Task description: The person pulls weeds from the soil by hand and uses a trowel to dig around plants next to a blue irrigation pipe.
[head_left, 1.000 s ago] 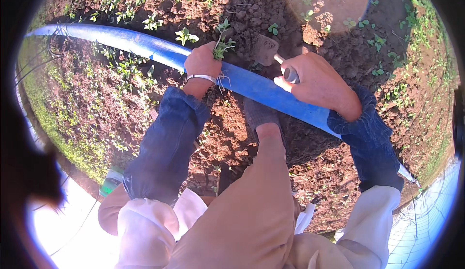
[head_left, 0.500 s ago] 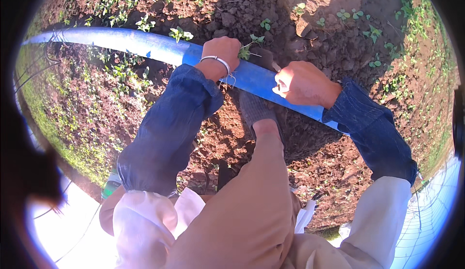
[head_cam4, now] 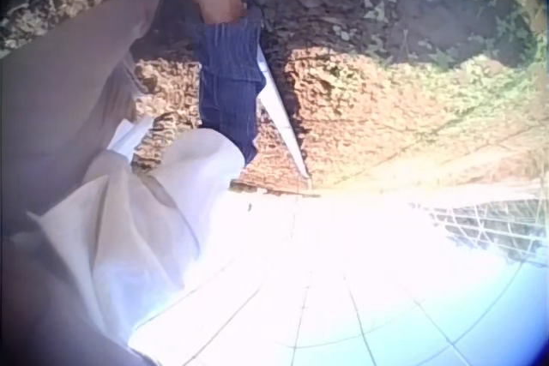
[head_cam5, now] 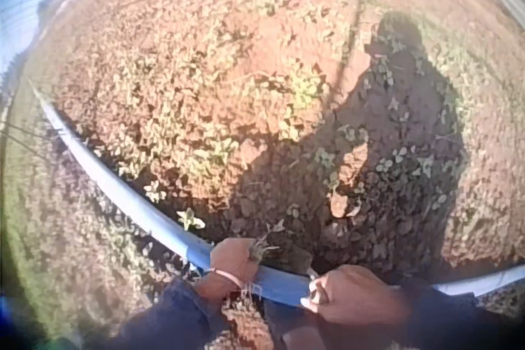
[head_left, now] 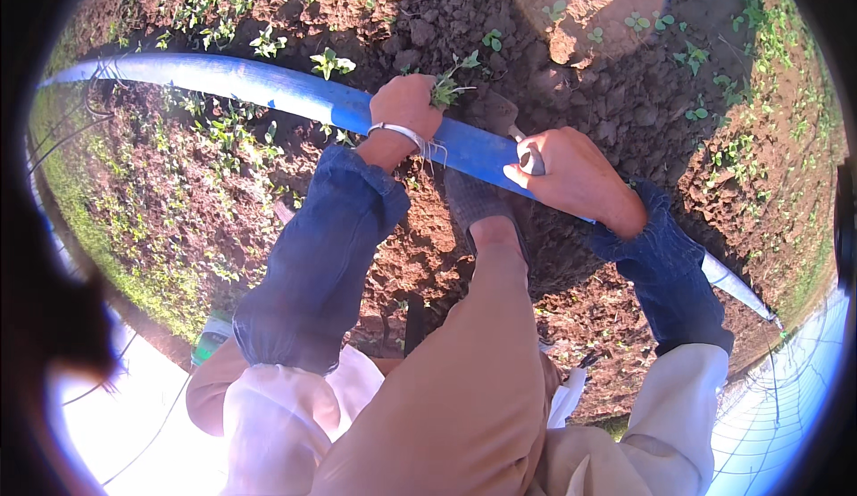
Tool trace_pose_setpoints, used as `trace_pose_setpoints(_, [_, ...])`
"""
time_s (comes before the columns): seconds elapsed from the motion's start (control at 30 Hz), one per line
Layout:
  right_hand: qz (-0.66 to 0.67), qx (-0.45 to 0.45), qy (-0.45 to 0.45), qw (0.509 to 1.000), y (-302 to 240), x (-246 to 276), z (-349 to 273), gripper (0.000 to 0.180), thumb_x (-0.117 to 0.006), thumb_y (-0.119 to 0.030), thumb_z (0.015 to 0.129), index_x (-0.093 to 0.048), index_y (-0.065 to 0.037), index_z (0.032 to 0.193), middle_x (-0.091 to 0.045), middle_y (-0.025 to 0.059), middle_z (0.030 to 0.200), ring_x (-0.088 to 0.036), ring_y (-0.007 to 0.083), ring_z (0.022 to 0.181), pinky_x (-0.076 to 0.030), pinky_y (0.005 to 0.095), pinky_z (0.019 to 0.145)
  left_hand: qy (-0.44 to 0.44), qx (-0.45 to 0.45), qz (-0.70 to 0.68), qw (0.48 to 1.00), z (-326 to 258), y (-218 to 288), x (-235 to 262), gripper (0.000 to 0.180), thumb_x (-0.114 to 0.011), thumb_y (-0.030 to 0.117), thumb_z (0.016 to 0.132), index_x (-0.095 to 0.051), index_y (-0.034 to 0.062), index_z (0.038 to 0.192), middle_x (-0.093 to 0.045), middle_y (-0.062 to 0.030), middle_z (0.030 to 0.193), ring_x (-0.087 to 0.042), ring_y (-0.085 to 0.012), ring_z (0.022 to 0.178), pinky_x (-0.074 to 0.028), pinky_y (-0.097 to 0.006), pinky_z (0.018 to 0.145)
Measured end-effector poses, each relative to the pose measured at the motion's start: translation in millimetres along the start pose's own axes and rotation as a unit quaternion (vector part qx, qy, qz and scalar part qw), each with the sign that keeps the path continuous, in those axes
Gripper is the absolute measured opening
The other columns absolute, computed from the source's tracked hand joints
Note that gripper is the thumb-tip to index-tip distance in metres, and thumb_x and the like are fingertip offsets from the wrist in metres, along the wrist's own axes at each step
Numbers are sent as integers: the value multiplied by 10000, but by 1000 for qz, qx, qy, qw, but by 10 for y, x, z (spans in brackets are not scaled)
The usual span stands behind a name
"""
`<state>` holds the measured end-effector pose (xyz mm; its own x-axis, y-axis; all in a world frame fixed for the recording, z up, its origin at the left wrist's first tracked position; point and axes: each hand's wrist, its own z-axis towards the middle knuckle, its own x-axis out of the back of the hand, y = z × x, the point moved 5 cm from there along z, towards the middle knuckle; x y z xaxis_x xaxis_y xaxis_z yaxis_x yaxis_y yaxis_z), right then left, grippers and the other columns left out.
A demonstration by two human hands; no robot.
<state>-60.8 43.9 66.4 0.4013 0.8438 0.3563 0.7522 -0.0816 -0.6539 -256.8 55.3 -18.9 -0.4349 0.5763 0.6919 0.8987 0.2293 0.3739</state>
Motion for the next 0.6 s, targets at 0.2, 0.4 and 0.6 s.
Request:
trace_pose_setpoints(0.2, [-86,-6,-22,996,-94,98,-96,129,-648,-142,708,-661,-15,723,-612,214,681,-610,404,688,-482,471,634,86,70,-388,915,122,-487,146,209,-687,226,832,-684,39,927,-686,-102,714,-669,-202,644,-522,-352,596])
trace_pose_setpoints(0.4, [-100,34,-36,994,39,12,93,211,-666,-214,766,-657,-5,740,-612,202,678,-605,400,667,-481,466,626,-56,-101,200,973,199,264,104,420,-671,461,805,-680,68,954,-677,-146,845,-657,-333,835,-534,-431,677])
trace_pose_setpoints(0.6, [-32,19,-94,995,200,-8,277,289,-679,-277,791,-671,8,841,-619,183,697,-616,373,684,-489,432,643,-118,-56,218,967,284,264,-119,349,-684,401,794,-695,69,901,-693,-133,921,-667,-307,909,-544,-403,744])
